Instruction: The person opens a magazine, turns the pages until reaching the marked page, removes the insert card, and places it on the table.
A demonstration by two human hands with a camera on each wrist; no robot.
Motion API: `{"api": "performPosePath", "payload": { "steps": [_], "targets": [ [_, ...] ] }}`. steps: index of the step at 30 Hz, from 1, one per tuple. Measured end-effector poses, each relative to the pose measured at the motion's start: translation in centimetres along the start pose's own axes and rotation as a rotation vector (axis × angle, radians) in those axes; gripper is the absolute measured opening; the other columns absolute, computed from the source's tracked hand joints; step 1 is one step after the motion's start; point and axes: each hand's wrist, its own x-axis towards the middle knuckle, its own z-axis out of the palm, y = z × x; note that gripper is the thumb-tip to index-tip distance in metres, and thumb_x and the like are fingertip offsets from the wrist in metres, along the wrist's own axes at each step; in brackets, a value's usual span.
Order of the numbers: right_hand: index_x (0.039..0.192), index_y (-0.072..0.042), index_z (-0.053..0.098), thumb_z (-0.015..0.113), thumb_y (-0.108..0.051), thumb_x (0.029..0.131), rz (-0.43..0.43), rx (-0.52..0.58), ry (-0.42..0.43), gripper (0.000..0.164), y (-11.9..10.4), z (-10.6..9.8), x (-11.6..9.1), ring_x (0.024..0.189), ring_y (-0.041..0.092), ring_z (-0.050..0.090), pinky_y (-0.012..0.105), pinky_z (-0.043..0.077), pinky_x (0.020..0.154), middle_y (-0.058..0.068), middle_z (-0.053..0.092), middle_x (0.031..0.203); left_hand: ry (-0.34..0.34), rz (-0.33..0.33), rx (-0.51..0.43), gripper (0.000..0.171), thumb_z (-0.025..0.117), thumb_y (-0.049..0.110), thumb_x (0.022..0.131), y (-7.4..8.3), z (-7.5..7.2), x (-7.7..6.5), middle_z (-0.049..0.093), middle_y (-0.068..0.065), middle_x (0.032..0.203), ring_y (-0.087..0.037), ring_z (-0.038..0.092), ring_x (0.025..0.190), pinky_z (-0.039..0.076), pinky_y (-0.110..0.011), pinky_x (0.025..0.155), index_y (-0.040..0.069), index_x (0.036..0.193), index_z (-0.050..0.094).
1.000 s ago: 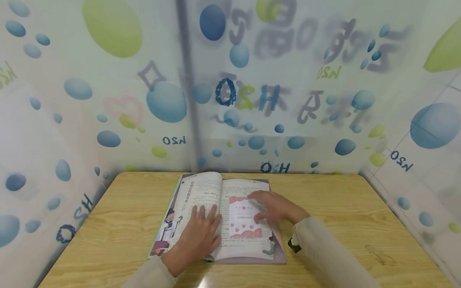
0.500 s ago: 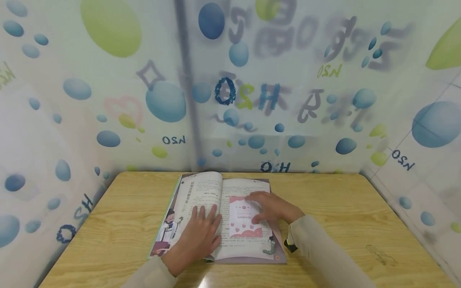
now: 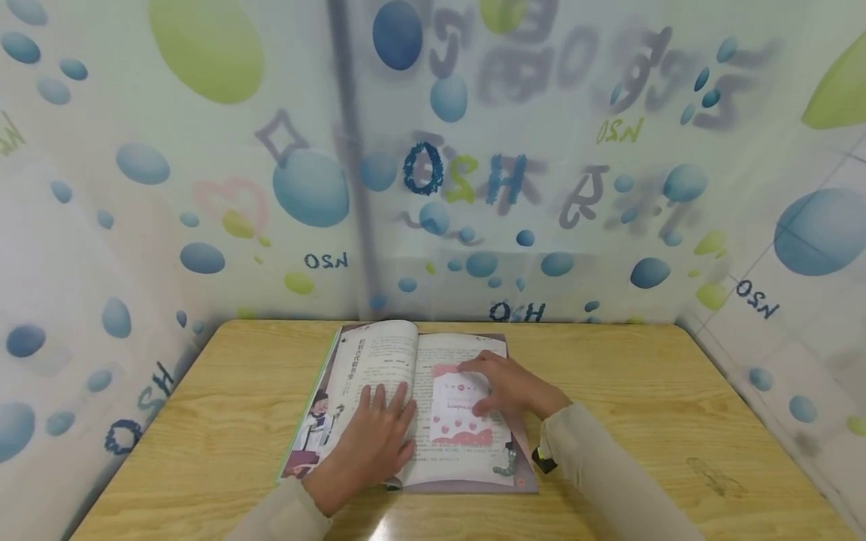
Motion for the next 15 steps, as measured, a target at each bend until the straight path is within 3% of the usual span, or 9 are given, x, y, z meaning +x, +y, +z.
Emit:
{"api": "performPosePath", "payload": {
  "steps": [4, 7, 11, 15],
  "targets": [
    [0.139, -0.025, 0.059, 0.085, -0.027, 0.080, 0.011, 0.043, 0.015, 0.065, -0.1, -0.2, -0.2, 0.112, 0.021, 0.054, 0.048, 0.045, 0.103, 0.001, 0.055, 0.127, 0.005, 0.002, 0.003, 0.055, 0.060, 0.049, 0.090, 0.0, 0.0, 0.0, 0.057, -0.017, 0.139, -0.043, 0.059, 0.116, 0.045, -0.059, 0.097, 0.010, 0.129, 0.066],
    [0.136, -0.025, 0.062, 0.084, -0.025, 0.081, 0.000, 0.083, 0.024, 0.059, -0.1, -0.2, -0.3, 0.119, 0.024, 0.054, 0.050, 0.044, 0.104, 0.000, 0.058, 0.130, 0.015, 0.004, 0.003, 0.054, 0.061, 0.048, 0.090, 0.0, 0.1, -0.1, 0.057, -0.017, 0.139, -0.043, 0.060, 0.115, 0.045, -0.059, 0.097, 0.010, 0.128, 0.066],
    [0.131, -0.021, 0.066, 0.082, -0.017, 0.082, -0.054, 0.159, 0.026, 0.052, 0.4, -0.1, -0.5, 0.130, 0.028, 0.051, 0.051, 0.041, 0.107, 0.002, 0.060, 0.137, 0.012, 0.001, -0.009, 0.055, 0.060, 0.048, 0.091, 0.0, 0.1, -0.1, 0.057, -0.018, 0.139, -0.044, 0.059, 0.115, 0.045, -0.059, 0.097, 0.009, 0.129, 0.065],
    [0.132, -0.014, 0.065, 0.075, -0.008, 0.087, -0.105, 0.249, 0.027, 0.046, 1.1, 0.0, -0.7, 0.129, 0.026, 0.052, 0.047, 0.043, 0.106, 0.004, 0.060, 0.138, -0.012, -0.005, -0.024, 0.055, 0.059, 0.048, 0.092, 0.0, 0.0, -0.2, 0.055, -0.018, 0.141, -0.044, 0.058, 0.117, 0.044, -0.059, 0.099, 0.009, 0.131, 0.063]
  ]
}}
